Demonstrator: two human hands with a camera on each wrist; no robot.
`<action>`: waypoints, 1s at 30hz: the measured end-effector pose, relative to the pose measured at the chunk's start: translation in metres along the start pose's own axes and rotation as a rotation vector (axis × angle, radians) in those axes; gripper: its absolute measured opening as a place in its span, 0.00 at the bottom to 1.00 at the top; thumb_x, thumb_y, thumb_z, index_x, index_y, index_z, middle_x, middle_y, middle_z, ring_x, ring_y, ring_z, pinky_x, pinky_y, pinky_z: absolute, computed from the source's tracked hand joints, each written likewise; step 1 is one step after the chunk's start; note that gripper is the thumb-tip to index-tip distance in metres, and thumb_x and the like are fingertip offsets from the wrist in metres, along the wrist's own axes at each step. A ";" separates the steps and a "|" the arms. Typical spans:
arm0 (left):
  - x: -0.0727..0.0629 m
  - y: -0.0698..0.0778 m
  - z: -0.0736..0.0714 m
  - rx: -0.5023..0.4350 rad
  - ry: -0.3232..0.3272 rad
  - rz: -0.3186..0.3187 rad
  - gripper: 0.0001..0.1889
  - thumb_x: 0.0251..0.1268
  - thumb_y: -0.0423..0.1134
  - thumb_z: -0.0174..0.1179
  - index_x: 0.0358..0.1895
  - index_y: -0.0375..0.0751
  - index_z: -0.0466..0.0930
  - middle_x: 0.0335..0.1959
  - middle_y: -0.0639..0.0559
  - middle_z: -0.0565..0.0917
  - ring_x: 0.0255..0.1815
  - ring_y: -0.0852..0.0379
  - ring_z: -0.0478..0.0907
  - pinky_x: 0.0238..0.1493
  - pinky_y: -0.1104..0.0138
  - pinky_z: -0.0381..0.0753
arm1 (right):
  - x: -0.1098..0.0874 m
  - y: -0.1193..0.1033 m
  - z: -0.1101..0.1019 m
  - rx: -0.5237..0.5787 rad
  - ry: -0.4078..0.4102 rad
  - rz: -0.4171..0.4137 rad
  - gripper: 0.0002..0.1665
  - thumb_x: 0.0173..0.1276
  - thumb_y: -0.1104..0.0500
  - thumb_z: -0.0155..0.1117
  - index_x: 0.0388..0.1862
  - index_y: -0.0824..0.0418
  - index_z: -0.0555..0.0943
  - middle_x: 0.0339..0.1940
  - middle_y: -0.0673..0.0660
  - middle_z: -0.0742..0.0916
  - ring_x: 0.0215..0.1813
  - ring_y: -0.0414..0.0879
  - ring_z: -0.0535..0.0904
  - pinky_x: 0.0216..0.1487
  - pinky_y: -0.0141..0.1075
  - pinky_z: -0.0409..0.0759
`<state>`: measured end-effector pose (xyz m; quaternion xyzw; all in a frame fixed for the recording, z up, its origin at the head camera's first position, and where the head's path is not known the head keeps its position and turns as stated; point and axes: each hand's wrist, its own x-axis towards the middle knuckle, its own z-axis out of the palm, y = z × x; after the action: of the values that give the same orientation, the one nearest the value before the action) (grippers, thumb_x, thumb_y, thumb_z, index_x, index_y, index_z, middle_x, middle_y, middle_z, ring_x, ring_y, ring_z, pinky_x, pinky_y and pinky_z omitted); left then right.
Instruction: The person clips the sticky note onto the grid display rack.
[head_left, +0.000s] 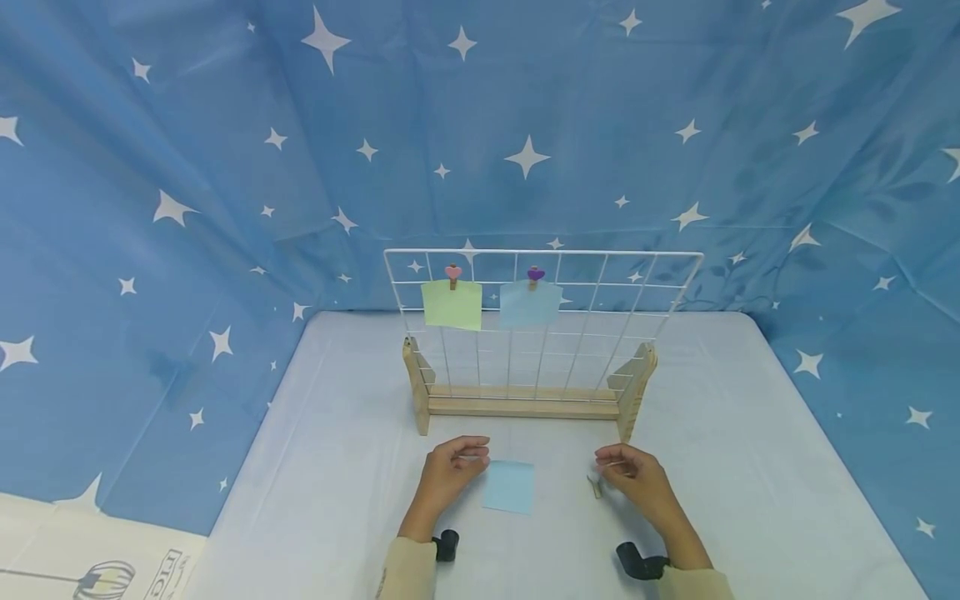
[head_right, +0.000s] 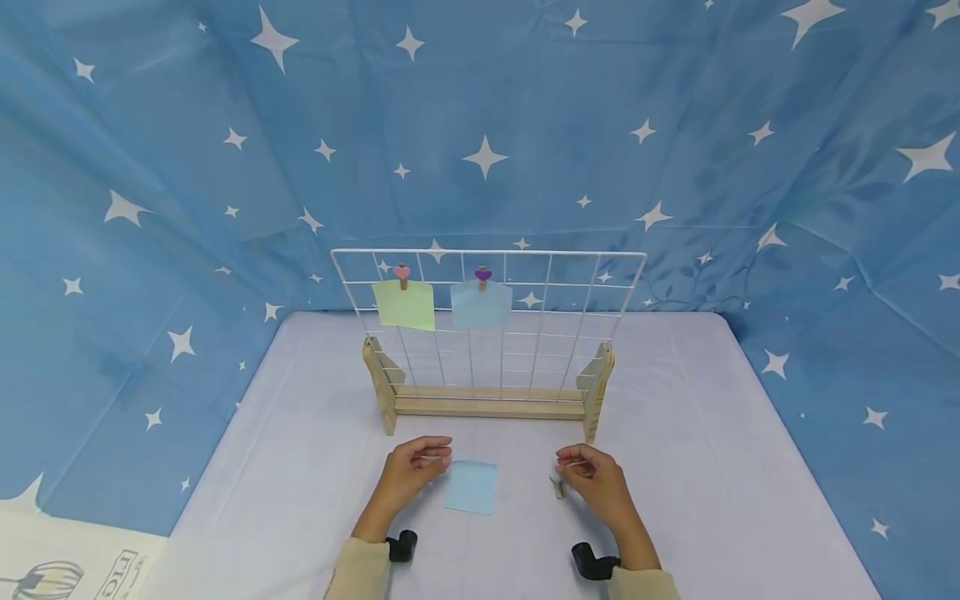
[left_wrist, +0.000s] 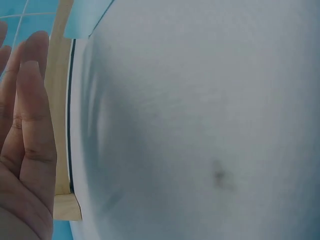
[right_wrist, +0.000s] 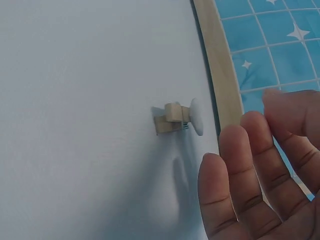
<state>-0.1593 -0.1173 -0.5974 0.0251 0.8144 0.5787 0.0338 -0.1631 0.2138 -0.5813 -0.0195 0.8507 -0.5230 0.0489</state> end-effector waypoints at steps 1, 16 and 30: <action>0.001 -0.001 0.000 0.003 0.006 -0.001 0.13 0.73 0.36 0.71 0.57 0.37 0.90 0.48 0.46 0.93 0.45 0.51 0.87 0.48 0.68 0.84 | 0.001 0.000 0.000 0.002 -0.004 0.016 0.11 0.71 0.71 0.73 0.50 0.72 0.86 0.47 0.63 0.92 0.44 0.44 0.87 0.44 0.31 0.85; 0.008 -0.007 0.007 0.082 0.005 -0.034 0.11 0.68 0.32 0.73 0.52 0.37 0.91 0.44 0.47 0.93 0.43 0.49 0.91 0.52 0.53 0.89 | 0.004 0.009 0.004 -0.025 -0.030 0.097 0.13 0.67 0.71 0.74 0.51 0.71 0.86 0.46 0.63 0.91 0.41 0.45 0.87 0.36 0.33 0.85; 0.010 -0.003 0.015 0.188 0.003 -0.127 0.11 0.64 0.32 0.74 0.49 0.42 0.92 0.40 0.51 0.94 0.40 0.52 0.91 0.49 0.50 0.85 | 0.003 0.010 0.008 -0.195 -0.020 0.140 0.12 0.63 0.68 0.78 0.45 0.67 0.90 0.34 0.51 0.88 0.36 0.44 0.82 0.35 0.32 0.79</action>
<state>-0.1677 -0.1037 -0.6051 -0.0241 0.8652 0.4963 0.0667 -0.1653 0.2108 -0.5936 0.0301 0.8962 -0.4330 0.0915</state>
